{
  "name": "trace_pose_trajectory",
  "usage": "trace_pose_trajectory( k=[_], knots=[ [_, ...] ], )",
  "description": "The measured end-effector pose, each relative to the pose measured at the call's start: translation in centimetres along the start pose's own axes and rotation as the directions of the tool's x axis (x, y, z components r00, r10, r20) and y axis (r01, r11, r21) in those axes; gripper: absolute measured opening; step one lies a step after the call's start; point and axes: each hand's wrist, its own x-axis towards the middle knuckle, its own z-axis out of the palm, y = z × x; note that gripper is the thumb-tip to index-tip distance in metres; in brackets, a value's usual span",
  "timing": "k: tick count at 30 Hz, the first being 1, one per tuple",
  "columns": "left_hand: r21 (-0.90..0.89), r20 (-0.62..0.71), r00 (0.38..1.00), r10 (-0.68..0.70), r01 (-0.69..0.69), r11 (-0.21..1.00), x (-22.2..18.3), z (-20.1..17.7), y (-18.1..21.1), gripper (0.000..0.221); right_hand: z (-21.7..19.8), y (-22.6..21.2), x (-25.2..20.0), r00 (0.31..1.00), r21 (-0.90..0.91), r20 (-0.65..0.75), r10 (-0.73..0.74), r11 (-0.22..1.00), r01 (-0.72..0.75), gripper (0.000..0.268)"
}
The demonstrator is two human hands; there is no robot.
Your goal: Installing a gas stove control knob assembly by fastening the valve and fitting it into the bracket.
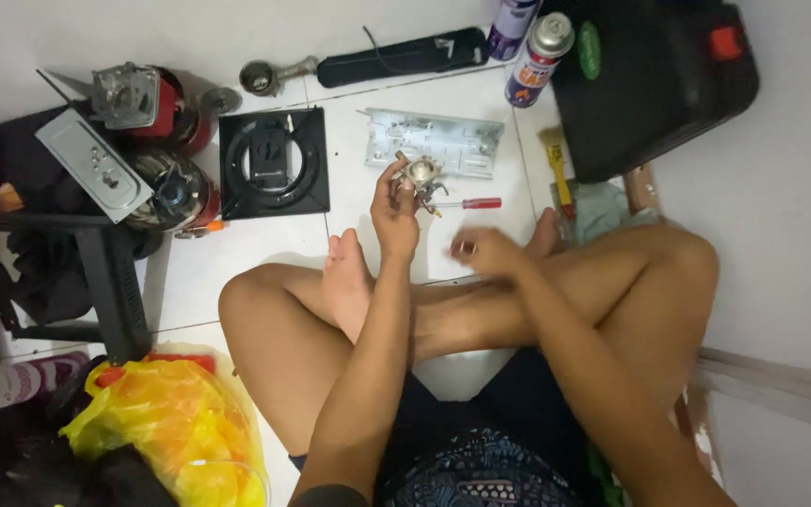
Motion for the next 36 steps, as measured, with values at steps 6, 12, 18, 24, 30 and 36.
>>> trace_pose_trajectory(
  k=[6,12,18,24,30,36],
  knots=[
    [0.014,0.027,1.000,0.014,-0.014,1.000,-0.2,-0.7,2.2,0.033,1.0,-6.2,-3.9,0.851,-0.576,0.293,0.435,0.791,-0.206,0.051],
    [0.006,0.069,0.997,0.020,-0.021,1.000,-2.4,-2.2,5.7,0.032,0.1,-12.2,-5.8,0.890,-0.646,0.235,0.391,0.747,-0.158,0.064],
    [-0.014,0.078,0.991,0.108,-0.107,0.994,-5.1,-2.8,9.2,0.031,-2.3,-17.5,-7.6,0.945,-0.600,0.074,0.317,0.771,-0.212,0.067],
    [-0.018,0.125,0.962,0.242,-0.242,0.970,-7.3,-2.8,10.7,0.030,-2.6,-17.0,-8.2,0.961,-0.653,-0.015,0.275,0.726,-0.218,0.073],
    [0.002,0.124,0.936,0.331,-0.333,0.943,-8.7,-3.1,11.9,0.030,0.3,-10.7,-4.4,0.964,-0.793,-0.116,0.238,0.563,-0.234,0.062],
    [-0.050,0.099,0.954,0.282,-0.278,0.959,-8.0,-6.1,10.0,0.028,-0.2,-9.5,-4.8,0.972,-0.736,-0.071,0.226,0.645,-0.204,0.074]
  ],
)
